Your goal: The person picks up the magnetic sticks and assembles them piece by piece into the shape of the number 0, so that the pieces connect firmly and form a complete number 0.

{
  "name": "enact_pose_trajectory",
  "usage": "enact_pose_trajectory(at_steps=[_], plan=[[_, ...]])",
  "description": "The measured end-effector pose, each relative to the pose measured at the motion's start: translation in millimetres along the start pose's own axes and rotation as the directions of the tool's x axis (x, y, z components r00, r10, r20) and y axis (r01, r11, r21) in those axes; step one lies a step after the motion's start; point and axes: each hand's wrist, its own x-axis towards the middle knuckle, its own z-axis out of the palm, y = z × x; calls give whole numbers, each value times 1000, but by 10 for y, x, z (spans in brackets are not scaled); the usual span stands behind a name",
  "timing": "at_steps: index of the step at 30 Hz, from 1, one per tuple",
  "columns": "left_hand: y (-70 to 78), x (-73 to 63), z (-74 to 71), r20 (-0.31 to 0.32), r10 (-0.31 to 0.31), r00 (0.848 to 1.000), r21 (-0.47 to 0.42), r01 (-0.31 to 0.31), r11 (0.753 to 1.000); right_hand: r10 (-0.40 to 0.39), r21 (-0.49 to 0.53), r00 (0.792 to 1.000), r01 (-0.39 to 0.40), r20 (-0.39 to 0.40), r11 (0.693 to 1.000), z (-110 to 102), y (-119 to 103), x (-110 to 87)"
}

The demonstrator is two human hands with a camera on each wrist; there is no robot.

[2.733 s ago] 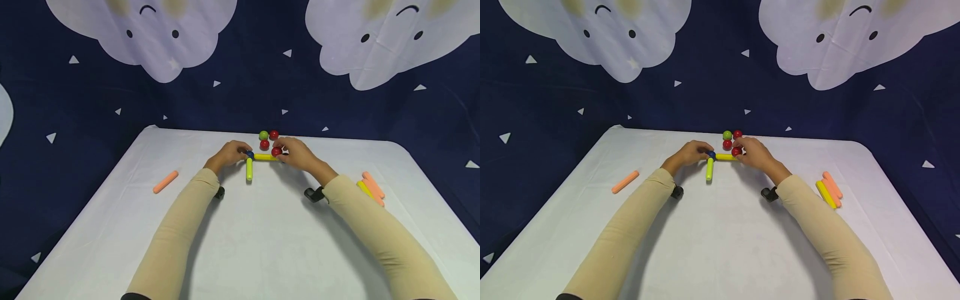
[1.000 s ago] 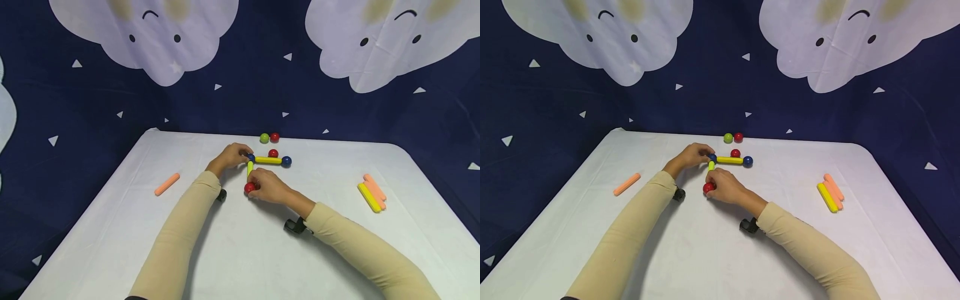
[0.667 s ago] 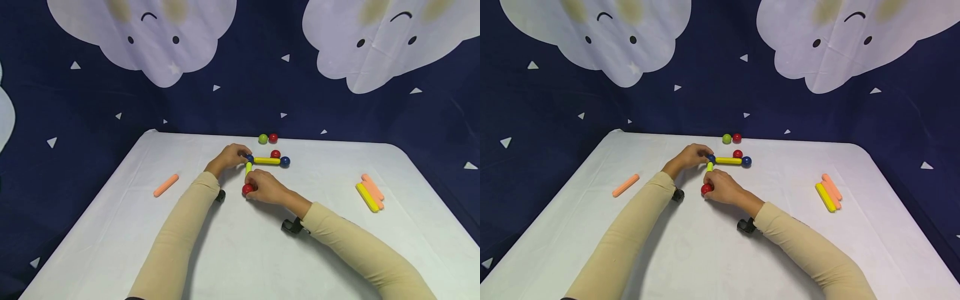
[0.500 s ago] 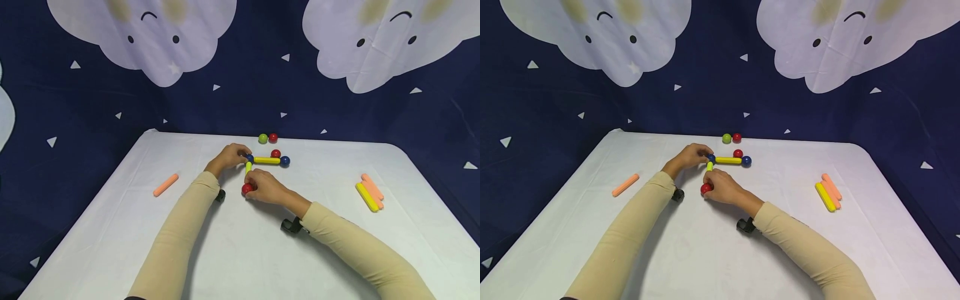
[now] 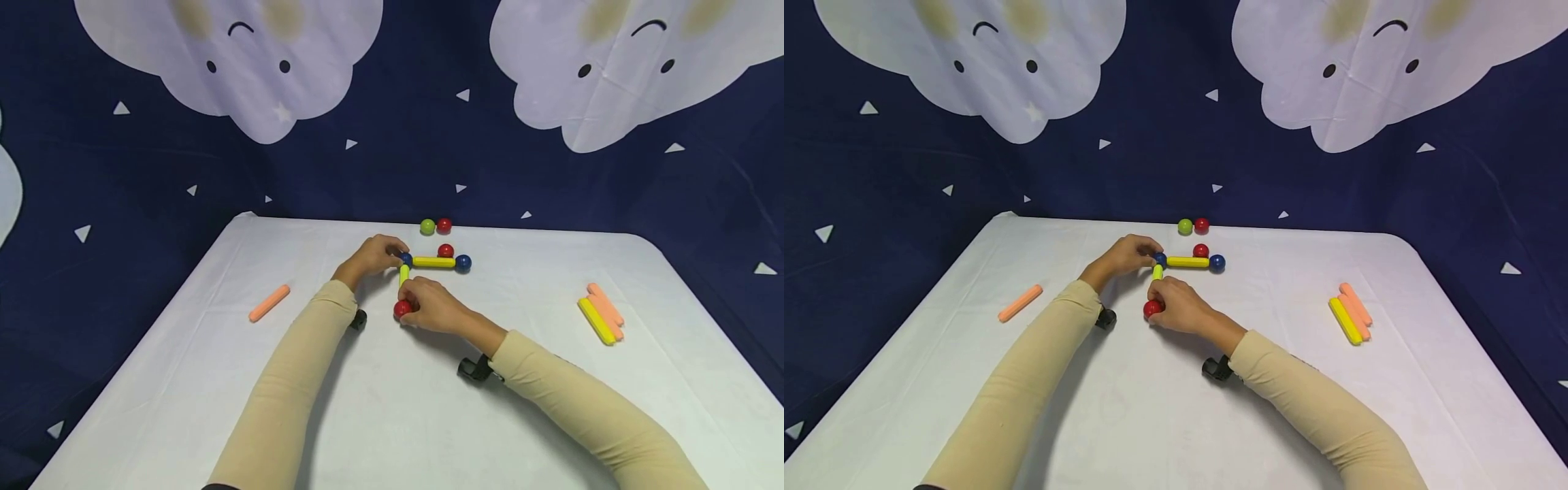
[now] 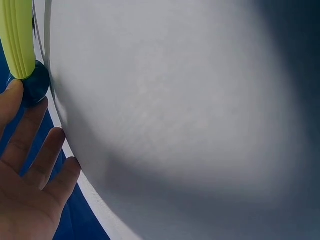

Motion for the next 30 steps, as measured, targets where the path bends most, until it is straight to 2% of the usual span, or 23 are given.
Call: enact_pose_trajectory(at_steps=[7, 13, 24, 30], plan=[[-3, -5, -2, 3, -3, 1000, -12, 3, 1000, -28, -24, 1000, 28, 13, 999, -41, 17, -29], [-4, -14, -5, -1, 3, 1000, -13, -3, 1000, 2, -5, 1000, -2, 19, 1000, -127, 55, -67], [-4, -10, 7, -3, -10, 1000, -8, 10, 1000, 23, -4, 999, -24, -49, 1000, -329, 187, -93], [0, -10, 6, -6, -16, 1000, -18, 16, 1000, 29, -20, 993, -32, -112, 999, -457, 288, -58]])
